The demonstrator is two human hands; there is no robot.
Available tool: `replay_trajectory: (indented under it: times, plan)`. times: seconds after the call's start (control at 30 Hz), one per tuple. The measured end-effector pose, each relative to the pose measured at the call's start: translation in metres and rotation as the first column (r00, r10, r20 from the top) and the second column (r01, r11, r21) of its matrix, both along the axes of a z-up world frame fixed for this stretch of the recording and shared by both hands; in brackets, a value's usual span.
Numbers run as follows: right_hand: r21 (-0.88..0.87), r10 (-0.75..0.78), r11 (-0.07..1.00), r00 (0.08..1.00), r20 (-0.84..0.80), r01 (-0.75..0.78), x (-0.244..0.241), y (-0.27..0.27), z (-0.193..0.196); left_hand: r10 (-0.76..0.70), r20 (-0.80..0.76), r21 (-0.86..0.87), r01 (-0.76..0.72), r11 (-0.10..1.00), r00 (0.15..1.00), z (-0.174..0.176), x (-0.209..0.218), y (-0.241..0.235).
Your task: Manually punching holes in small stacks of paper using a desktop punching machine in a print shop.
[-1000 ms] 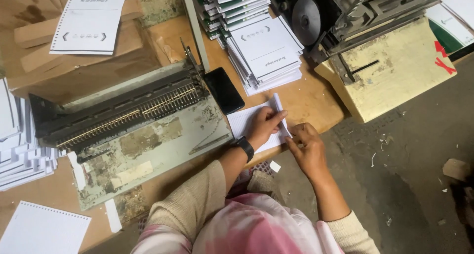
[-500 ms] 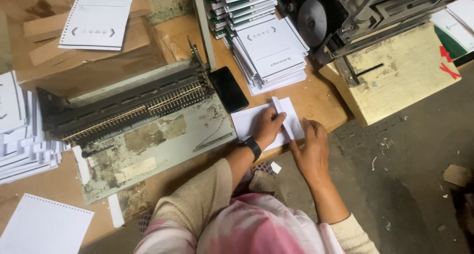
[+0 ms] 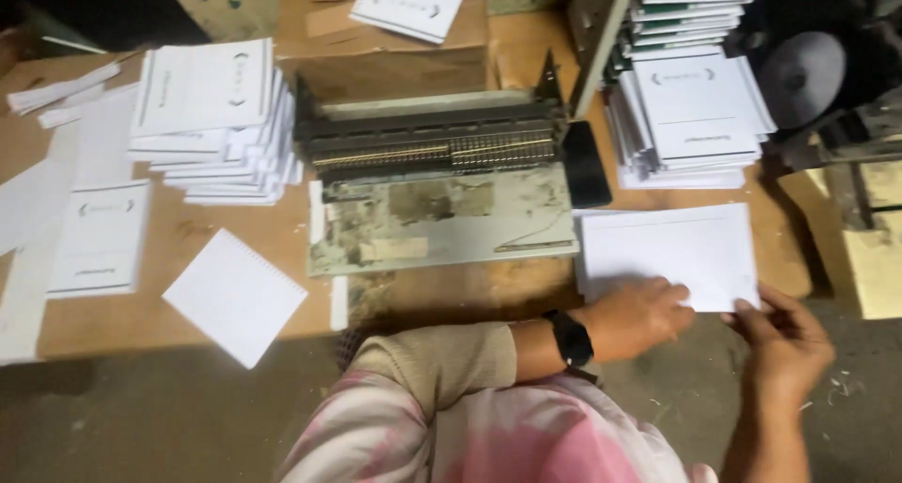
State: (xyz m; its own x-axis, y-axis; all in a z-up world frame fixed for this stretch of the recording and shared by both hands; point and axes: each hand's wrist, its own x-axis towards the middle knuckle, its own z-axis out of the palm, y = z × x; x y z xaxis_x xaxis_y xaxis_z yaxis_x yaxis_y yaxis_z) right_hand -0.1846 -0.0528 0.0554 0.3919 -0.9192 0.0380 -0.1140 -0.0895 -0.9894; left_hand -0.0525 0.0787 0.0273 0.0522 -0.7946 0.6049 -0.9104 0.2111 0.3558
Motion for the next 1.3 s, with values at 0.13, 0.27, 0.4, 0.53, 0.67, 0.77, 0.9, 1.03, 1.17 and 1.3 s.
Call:
replay_trajectory:
  times: [0.13, 0.27, 0.4, 0.53, 0.67, 0.77, 0.9, 1.03, 1.17, 1.3]
  plan:
    - [0.168, 0.075, 0.982, 0.996, 0.047, -0.082, 0.018, 0.041, 0.042, 0.176, 0.272, -0.124, -0.147, 0.981, 0.946, 0.045, 0.006, 0.056]
    - [0.348, 0.214, 0.908, 0.972, 0.099, -0.235, 0.058, 0.074, 0.026, 0.267, 0.379, -0.090, -0.251, 0.964, 0.886, 0.070, 0.036, 0.118]
    - [0.317, 0.382, 0.858, 0.915, 0.131, -0.404, 0.116, 0.124, 0.009, 0.337, 0.305, 0.023, -0.361, 0.932, 0.890, 0.045, 0.073, 0.175]
    - [0.340, 0.449, 0.799, 0.868, 0.212, -0.496, 0.156, 0.154, 0.001, 0.473, 0.416, -0.020, -0.512, 0.859, 0.777, -0.008, 0.107, 0.210]
    - [0.389, 0.480, 0.750, 0.845, 0.237, -0.535, 0.180, 0.170, 0.000, 0.535, 0.370, -0.066, -0.553, 0.831, 0.760, -0.016, 0.129, 0.231]
    - [0.418, 0.493, 0.735, 0.844, 0.212, -0.534, 0.190, 0.177, 0.004, 0.547, 0.325, -0.025, -0.571, 0.820, 0.771, -0.013, 0.137, 0.241]
    - [0.405, 0.489, 0.753, 0.853, 0.184, -0.519, 0.204, 0.190, 0.024, 0.572, 0.226, 0.047, -0.595, 0.802, 0.789, -0.009, 0.154, 0.249]
    - [0.379, 0.527, 0.747, 0.834, 0.161, -0.546, 0.223, 0.195, 0.026, 0.603, 0.112, 0.110, -0.613, 0.783, 0.790, -0.011, 0.170, 0.255]
    - [0.290, 0.549, 0.788, 0.833, 0.070, -0.544, 0.238, 0.195, 0.010, 0.675, -0.037, 0.093, -0.670, 0.737, 0.737, -0.010, 0.171, 0.262]
    - [0.240, 0.575, 0.785, 0.816, 0.061, -0.571, 0.244, 0.204, 0.007, 0.691, -0.108, 0.105, -0.683, 0.723, 0.715, -0.007, 0.171, 0.272]
